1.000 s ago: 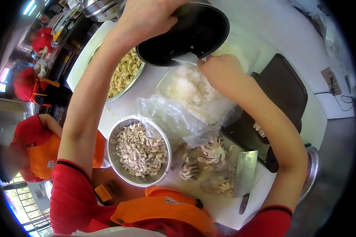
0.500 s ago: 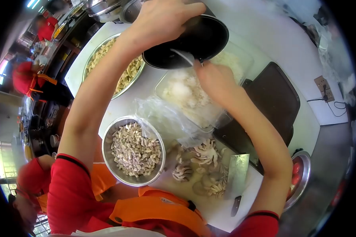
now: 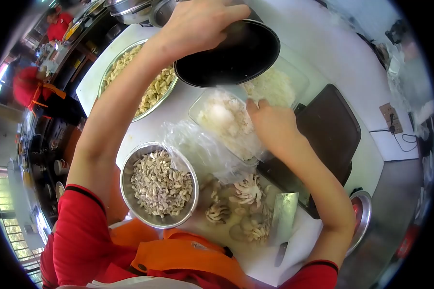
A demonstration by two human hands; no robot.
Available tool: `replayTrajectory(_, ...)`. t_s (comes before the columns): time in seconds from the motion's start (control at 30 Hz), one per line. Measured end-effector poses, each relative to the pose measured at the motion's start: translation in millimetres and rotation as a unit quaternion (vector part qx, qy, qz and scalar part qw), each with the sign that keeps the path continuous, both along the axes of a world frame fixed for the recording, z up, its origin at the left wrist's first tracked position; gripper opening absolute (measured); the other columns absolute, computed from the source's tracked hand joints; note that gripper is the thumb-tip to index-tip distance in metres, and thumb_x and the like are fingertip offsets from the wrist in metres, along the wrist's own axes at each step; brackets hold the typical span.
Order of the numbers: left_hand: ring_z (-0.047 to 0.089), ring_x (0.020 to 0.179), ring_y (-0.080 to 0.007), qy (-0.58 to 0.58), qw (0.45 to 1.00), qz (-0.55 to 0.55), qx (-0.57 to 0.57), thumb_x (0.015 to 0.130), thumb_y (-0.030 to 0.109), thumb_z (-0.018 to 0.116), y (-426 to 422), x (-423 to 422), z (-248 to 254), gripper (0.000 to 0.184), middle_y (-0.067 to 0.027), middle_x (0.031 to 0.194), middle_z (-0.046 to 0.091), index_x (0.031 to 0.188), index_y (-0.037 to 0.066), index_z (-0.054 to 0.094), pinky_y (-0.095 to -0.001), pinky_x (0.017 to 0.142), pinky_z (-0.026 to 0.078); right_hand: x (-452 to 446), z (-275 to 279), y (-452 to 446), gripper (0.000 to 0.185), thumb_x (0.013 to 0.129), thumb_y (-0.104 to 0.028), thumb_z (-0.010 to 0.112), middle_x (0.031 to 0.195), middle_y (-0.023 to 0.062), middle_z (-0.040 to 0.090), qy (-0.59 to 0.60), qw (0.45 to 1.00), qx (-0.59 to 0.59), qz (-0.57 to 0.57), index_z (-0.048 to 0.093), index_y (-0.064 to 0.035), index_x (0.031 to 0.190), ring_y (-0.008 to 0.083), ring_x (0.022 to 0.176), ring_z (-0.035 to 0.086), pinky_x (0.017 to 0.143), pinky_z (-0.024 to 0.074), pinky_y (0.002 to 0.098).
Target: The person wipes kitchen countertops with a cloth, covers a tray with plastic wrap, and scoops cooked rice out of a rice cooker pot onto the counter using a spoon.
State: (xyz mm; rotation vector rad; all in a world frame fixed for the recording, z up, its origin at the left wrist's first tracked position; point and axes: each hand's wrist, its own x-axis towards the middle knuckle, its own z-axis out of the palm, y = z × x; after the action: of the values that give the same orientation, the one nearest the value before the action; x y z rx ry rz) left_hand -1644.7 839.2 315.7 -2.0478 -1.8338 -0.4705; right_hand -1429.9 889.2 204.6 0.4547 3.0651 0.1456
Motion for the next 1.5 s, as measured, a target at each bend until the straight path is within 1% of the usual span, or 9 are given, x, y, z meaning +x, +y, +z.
replayTrajectory(0.33,0.06,0.084,-0.0279,0.066,0.995,-0.035,0.059,0.079,0.009,0.055,12,10,-20,0.021,-0.0066,0.089,0.056,0.096,0.02,0.06,-0.0403,0.064,0.049,-58,-50,48,0.034,0.079,-0.008,0.055,0.09,0.0124,0.063,0.055,0.993,0.1,-0.006,0.057,-0.0022,0.112,0.0272,0.07,0.067,0.057,0.053,0.0368)
replayTrajectory(0.5,0.062,0.09,-0.0333,0.027,0.998,-0.021,0.054,0.084,0.014,0.051,1,3,-13,0.02,-0.013,0.094,0.061,0.1,0.018,0.062,-0.0442,0.072,0.05,27,0,-16,0.05,0.076,-0.005,0.058,0.088,0.0116,0.061,-0.046,0.999,0.005,0.004,0.053,-0.0045,0.126,0.0271,0.072,0.067,0.058,0.0529,0.0378)
replayTrajectory(0.63,0.06,0.087,-0.0336,0.009,0.998,0.054,0.041,0.08,0.015,0.058,-6,-6,0,0.018,-0.0127,0.09,0.056,0.098,0.013,0.058,-0.0452,0.068,0.047,85,20,-21,0.046,0.082,-0.009,0.059,0.099,0.0152,0.063,0.121,0.979,-0.124,-0.105,0.051,-0.0063,0.127,0.0308,0.081,0.065,0.063,0.0519,0.038)
replayTrajectory(0.77,0.06,0.095,-0.0373,-0.055,0.989,0.099,0.095,0.077,0.012,0.058,-19,-75,-15,0.029,-0.0158,0.102,0.062,0.106,0.014,0.057,-0.046,0.076,0.049,165,2,-13,0.043,0.087,-0.021,0.064,0.081,0.0114,0.064,0.318,0.852,-0.27,-0.316,0.053,-0.0071,0.126,0.0228,0.067,0.063,0.058,0.0476,0.0318)
replayTrajectory(0.93,0.063,0.089,-0.0273,-0.259,0.957,0.114,0.057,0.074,0.011,0.062,-102,-124,7,0.037,-0.0139,0.095,0.062,0.11,0.009,0.053,-0.0359,0.079,0.049,292,-74,-11,0.035,0.096,-0.027,0.053,0.07,0.004,0.057,0.407,0.511,-0.604,-0.457,0.052,-0.0104,0.128,0.0103,0.049,0.051,0.042,0.0376,0.0232)
replayTrajectory(1.07,0.055,0.08,-0.0147,-0.369,0.923,0.095,0.062,0.076,0.006,0.058,-157,-152,13,0.03,-0.0049,0.084,0.056,0.106,0.009,0.052,-0.0282,0.072,0.046,237,-70,-68,0.042,0.098,-0.024,0.049,0.07,0.0043,0.055,0.472,0.432,-0.583,-0.5,0.039,-0.0055,0.135,0.0104,0.045,0.048,0.041,0.0376,0.0222)
replayTrajectory(1.2,0.053,0.078,-0.0136,-0.34,0.928,0.125,0.085,0.074,0.005,0.059,-183,-149,10,0.031,-0.0037,0.084,0.054,0.104,0.008,0.051,-0.0268,0.07,0.045,175,-85,-74,0.036,0.098,-0.023,0.05,0.067,0.0039,0.055,0.471,0.542,-0.566,-0.405,0.047,-0.005,0.129,0.0083,0.045,0.047,0.039,0.0343,0.0195)
replayTrajectory(1.33,0.06,0.088,-0.0267,-0.239,0.96,0.087,0.114,0.07,0.008,0.064,-163,-111,14,0.037,-0.0139,0.093,0.061,0.106,0.006,0.053,-0.0338,0.081,0.047,67,15,-116,0.029,0.092,-0.019,0.055,0.073,0.0173,0.062,0.284,0.92,-0.19,-0.19,0.054,-0.0036,0.117,0.0284,0.063,0.064,0.058,0.0486,0.0415)
replayTrajectory(1.5,0.058,0.097,-0.0333,-0.092,0.987,0.108,0.079,0.073,0.011,0.063,-137,-51,35,0.035,-0.0108,0.101,0.056,0.106,0.014,0.052,-0.0428,0.076,0.048,-19,71,-71,0.029,0.088,-0.011,0.047,0.088,0.0183,0.068,-0.054,0.984,0.012,-0.167,0.053,-0.0029,0.115,0.0344,0.083,0.067,0.072,0.0514,0.0445)
